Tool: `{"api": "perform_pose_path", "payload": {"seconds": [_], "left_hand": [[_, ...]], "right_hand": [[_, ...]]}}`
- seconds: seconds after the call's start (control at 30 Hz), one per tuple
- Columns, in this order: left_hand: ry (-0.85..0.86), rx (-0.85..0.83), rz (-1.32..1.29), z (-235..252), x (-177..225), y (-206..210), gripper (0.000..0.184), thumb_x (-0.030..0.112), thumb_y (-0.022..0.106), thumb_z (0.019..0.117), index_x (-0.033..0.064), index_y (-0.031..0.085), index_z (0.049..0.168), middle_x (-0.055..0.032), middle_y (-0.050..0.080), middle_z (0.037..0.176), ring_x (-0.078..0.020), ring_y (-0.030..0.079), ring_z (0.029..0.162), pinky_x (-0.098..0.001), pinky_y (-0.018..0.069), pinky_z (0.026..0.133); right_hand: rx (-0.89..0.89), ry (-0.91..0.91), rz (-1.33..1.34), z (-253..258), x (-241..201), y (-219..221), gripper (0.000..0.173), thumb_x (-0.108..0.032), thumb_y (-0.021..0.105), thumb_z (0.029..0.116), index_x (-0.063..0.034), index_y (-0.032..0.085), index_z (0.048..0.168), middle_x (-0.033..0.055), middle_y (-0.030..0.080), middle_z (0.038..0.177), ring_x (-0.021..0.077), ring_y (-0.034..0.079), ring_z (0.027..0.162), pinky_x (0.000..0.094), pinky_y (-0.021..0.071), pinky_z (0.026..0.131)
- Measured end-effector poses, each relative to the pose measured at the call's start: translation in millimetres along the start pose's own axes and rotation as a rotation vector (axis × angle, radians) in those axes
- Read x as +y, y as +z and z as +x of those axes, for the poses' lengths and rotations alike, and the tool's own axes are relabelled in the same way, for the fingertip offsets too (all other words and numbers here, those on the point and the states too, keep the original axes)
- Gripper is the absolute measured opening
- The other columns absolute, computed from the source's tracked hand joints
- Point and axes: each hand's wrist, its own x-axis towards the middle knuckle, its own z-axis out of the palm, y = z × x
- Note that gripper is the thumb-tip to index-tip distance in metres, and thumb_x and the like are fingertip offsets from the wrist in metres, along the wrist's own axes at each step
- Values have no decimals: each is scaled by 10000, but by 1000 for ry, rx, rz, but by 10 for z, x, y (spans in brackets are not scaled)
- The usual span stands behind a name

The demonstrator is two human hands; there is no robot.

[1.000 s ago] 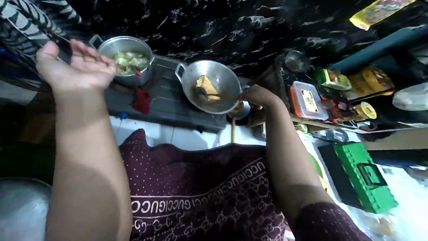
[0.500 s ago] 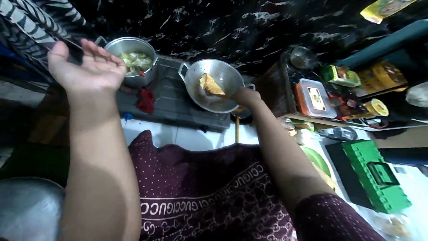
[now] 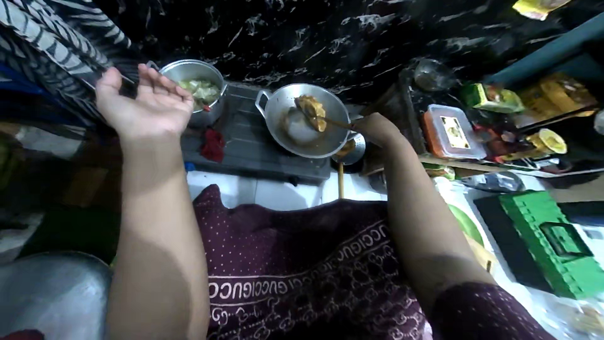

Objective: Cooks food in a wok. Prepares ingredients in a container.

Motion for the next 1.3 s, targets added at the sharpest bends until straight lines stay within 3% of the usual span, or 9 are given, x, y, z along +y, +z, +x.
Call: {"api": "perform_pose_path", "payload": {"seconds": [0.13,0.3,0.53,0.7,0.87,0.97,1.13,1.3], "left_hand": [[-17,-66,53,27,-4,-50,457,514,185,1049,199,513,991,18,549,743,-119,602,683,-341,545,721],[-36,-102,74,-2,-48,-44,462,510,163,1041,208,504,961,20,556,734,-112,607,683,-330,545,712],[-6,-62,79,-69,-92,19,419,487,189,1048,210,494,976,24,547,736,-102,596,670,-323,538,712],[-4,-79,107,-80,-118,35,443,505,174,1046,204,497,1020,17,538,759,-106,586,681,-334,536,725],[-11,-96,103,-102,-117,3,479,520,158,1044,212,517,967,29,543,724,-111,596,684,-346,540,758],[-10,-118,76,-93,-85,-17,487,525,161,1038,197,514,974,16,546,745,-118,592,692,-346,538,763],[2,-101,62,-72,-53,-36,482,522,168,1042,191,512,974,15,549,750,-117,591,684,-340,539,749],[-8,-71,24,-59,-28,-51,474,532,195,1037,189,517,971,11,555,736,-113,605,688,-353,548,775]], "right_hand": [[73,148,-69,-147,-44,-70,432,-374,534,1069,15,714,1125,291,683,1180,486,637,1137,732,458,905],[81,134,-196,-66,-39,53,332,-298,548,1053,-55,729,1188,249,693,1237,467,645,1184,715,486,913],[-11,107,-191,-165,-241,98,457,-404,570,1045,21,681,1172,285,664,1240,477,625,1195,716,471,921],[-47,29,-203,-172,-369,217,366,-292,503,1076,-5,685,1211,267,668,1261,464,626,1212,702,476,940],[-145,-16,-158,-132,-222,500,344,-219,497,1085,19,640,1288,273,646,1306,453,606,1252,686,459,1005],[-132,10,-132,-90,-192,491,326,-232,542,1051,9,674,1226,267,668,1257,456,626,1208,705,473,962],[-61,52,-165,-305,-270,284,392,-311,508,1077,23,685,1181,275,665,1258,463,626,1213,704,475,940],[-120,72,-298,-393,-178,363,295,-231,650,994,12,683,1157,274,673,1226,477,641,1167,717,496,880]]}}
